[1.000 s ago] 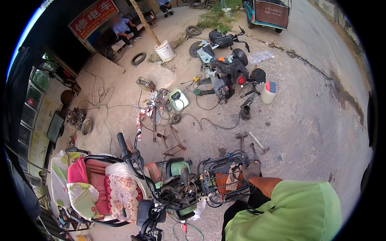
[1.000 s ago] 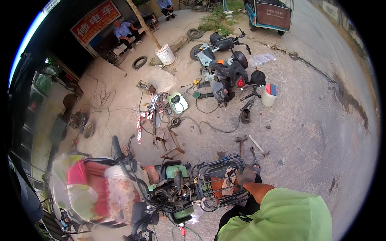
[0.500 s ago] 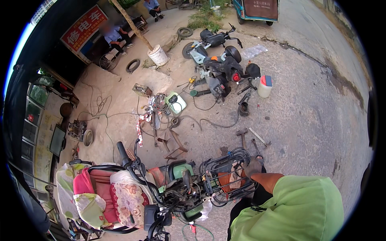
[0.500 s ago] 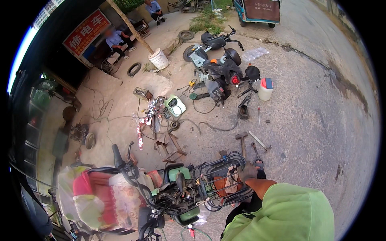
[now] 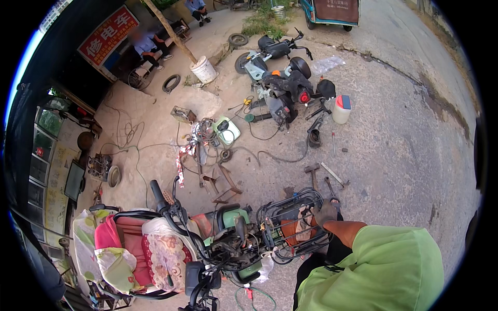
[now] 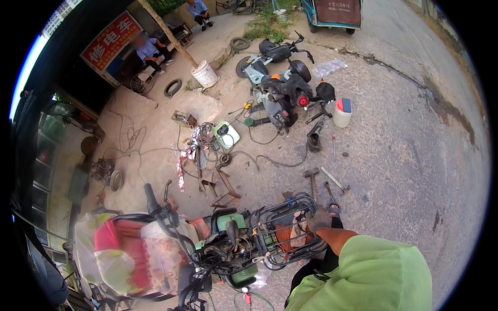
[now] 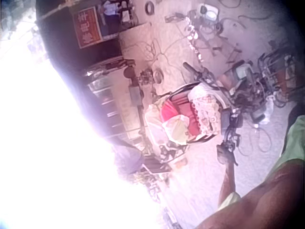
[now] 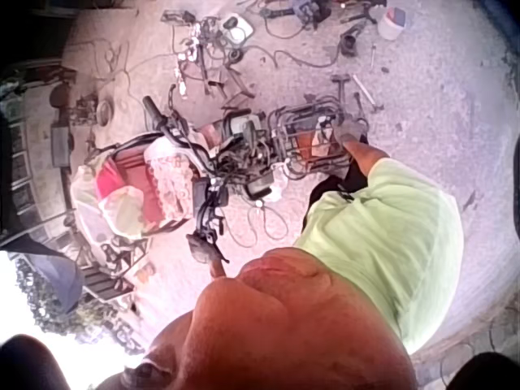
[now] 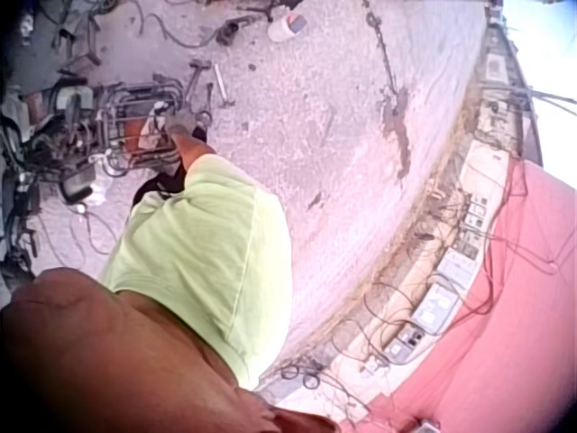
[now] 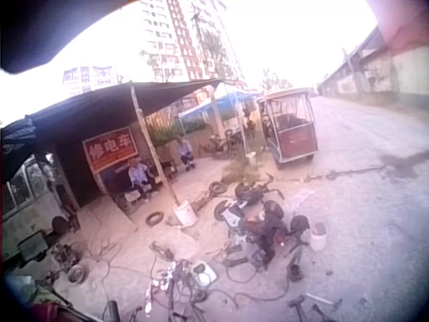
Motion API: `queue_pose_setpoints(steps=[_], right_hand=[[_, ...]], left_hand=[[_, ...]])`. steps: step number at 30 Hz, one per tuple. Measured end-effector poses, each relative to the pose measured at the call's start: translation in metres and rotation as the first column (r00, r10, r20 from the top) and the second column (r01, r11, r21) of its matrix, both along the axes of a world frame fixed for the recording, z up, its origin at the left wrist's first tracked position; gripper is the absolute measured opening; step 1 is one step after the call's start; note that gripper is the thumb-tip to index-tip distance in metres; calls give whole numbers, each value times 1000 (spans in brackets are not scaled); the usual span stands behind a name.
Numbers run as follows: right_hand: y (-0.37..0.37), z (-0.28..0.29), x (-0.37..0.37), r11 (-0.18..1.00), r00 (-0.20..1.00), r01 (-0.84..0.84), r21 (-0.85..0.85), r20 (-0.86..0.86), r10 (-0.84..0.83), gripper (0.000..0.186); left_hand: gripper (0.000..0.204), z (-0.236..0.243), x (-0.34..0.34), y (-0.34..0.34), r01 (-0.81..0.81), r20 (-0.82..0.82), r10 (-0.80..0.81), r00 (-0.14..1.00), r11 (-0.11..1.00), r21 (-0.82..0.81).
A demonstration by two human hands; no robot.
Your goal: The person secures an orange LED light to the rear rack of a green scooter using zip ties. They wrap the ties around the rack and tighten them by hand, then trim the excess plastic ends.
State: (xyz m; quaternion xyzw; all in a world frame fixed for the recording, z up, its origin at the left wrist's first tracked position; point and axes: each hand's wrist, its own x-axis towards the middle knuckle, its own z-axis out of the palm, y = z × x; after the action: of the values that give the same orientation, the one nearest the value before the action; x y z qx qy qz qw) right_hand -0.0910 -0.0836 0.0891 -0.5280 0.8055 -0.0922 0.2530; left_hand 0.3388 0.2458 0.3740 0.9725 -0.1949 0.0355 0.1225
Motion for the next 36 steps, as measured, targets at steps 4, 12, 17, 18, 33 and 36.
queue_pose_setpoints(steps=[4, 12, 17, 18, 33, 36], right_hand=[[-1, 3, 1, 1000, 1000, 3, -11, 18, -2, 47], [-2, -13, -2, 1000, 1000, 1, -9, 3, -1, 46], [-5, -9, -2, 999, 1000, 8, 46, 7, -9, 53], [-4, -4, -2, 998, 1000, 20, 66, 6, -20, 53], [-3, -14, -10, 998, 1000, -31, -62, -4, 31, 49], [0, -32, -16, 998, 1000, -17, -65, -27, 15, 49]], left_hand=[[68, 2, -3, -1, -10, 4, 10, 1000, 1000, 22], [66, -4, 2, 5, 3, -17, -2, 1000, 1000, 20], [65, 5, -6, -8, 3, -12, -3, 1000, 1000, 22], [65, 4, -6, -8, 5, -28, -5, 1000, 1000, 6], [68, -96, 79, 52, -62, -97, 39, 995, 969, -239], [71, -100, 77, 49, -46, -121, 18, 992, 970, -237]])
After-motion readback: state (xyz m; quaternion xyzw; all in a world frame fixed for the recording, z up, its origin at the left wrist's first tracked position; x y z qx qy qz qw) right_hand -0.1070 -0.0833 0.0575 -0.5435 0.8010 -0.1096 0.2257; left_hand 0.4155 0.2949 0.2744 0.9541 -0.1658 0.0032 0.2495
